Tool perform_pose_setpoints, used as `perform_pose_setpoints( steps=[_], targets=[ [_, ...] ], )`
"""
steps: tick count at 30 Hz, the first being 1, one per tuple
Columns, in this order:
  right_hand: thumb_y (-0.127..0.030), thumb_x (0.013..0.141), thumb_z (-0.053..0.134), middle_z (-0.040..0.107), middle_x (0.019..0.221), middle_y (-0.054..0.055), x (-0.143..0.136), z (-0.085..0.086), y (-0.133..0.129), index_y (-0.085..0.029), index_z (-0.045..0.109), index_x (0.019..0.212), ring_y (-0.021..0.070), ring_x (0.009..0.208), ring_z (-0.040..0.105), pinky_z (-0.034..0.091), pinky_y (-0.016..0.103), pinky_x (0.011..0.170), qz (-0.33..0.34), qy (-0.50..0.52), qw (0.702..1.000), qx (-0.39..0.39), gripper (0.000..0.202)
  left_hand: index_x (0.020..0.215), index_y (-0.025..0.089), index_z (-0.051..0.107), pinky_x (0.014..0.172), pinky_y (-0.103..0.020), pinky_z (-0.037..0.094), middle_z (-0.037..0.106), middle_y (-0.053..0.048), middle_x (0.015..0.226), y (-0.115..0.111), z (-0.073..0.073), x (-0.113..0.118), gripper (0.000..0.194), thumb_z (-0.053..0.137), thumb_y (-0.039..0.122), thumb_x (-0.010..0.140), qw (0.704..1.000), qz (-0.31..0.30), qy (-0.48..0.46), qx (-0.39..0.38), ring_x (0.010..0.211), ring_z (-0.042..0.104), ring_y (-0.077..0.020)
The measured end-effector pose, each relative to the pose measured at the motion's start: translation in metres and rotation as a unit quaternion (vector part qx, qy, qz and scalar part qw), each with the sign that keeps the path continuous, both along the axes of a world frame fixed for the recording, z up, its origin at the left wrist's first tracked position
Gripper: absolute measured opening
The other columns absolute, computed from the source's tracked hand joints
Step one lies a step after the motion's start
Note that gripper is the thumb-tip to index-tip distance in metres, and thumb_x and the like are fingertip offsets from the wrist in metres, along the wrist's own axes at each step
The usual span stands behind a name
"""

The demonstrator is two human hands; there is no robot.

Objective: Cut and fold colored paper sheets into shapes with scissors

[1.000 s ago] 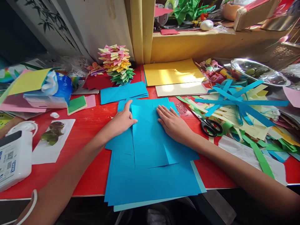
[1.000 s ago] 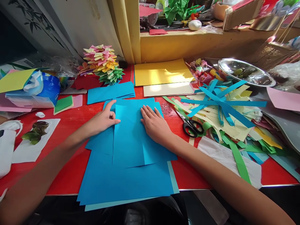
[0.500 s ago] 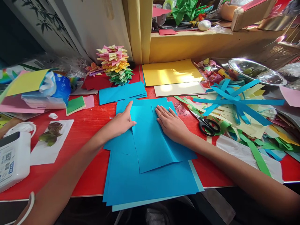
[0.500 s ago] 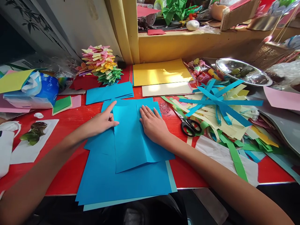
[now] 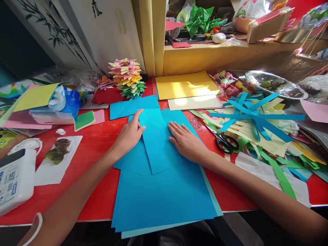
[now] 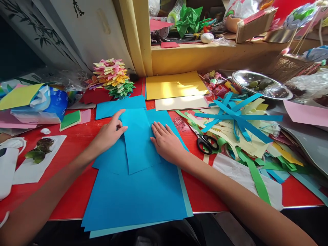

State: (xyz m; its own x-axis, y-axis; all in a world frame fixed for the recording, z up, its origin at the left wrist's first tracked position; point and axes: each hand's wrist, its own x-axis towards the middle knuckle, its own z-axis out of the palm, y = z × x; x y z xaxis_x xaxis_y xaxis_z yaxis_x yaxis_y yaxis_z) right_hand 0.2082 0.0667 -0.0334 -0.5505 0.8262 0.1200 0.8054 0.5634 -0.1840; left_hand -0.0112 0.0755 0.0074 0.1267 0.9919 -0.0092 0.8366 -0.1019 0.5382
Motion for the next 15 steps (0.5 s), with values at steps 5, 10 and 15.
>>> perform_pose_setpoints(
  steps=[5, 10, 15],
  targets=[
    [-0.035, 0.098, 0.025, 0.031, 0.146, 0.009, 0.001, -0.001, 0.002, -0.008, 0.037, 0.14, 0.0234, 0.135, 0.028, 0.03, 0.04, 0.108, -0.006, -0.011, 0.999, 0.03, 0.051, 0.144, 0.028, 0.016, 0.049, -0.022, 0.03, 0.045, 0.001, 0.067, -0.006, 0.006, 0.005, 0.064, 0.044, 0.037, 0.086, 0.995, -0.026, 0.041, -0.092, 0.055, 0.043, -0.0129],
    [-0.028, 0.097, 0.03, 0.049, 0.135, 0.005, 0.007, 0.002, 0.011, -0.012, 0.051, 0.13, 0.0203, 0.125, 0.044, 0.029, 0.039, 0.109, 0.014, 0.027, 0.998, 0.051, 0.042, 0.144, 0.031, 0.014, 0.054, -0.023, 0.035, 0.056, -0.005, 0.088, -0.006, 0.005, 0.001, 0.06, 0.037, 0.035, 0.089, 0.992, -0.058, 0.06, -0.095, 0.065, 0.05, -0.0147],
    [-0.031, 0.098, 0.025, 0.027, 0.147, 0.007, 0.003, -0.007, 0.011, -0.009, 0.033, 0.141, 0.0222, 0.137, 0.022, 0.019, 0.044, 0.113, 0.02, 0.012, 1.0, 0.019, 0.049, 0.143, 0.036, 0.016, 0.061, -0.024, 0.039, 0.058, -0.005, 0.1, -0.001, 0.004, -0.004, 0.061, 0.04, 0.036, 0.087, 0.99, -0.082, 0.07, -0.092, 0.077, 0.055, -0.0179]
  ],
)
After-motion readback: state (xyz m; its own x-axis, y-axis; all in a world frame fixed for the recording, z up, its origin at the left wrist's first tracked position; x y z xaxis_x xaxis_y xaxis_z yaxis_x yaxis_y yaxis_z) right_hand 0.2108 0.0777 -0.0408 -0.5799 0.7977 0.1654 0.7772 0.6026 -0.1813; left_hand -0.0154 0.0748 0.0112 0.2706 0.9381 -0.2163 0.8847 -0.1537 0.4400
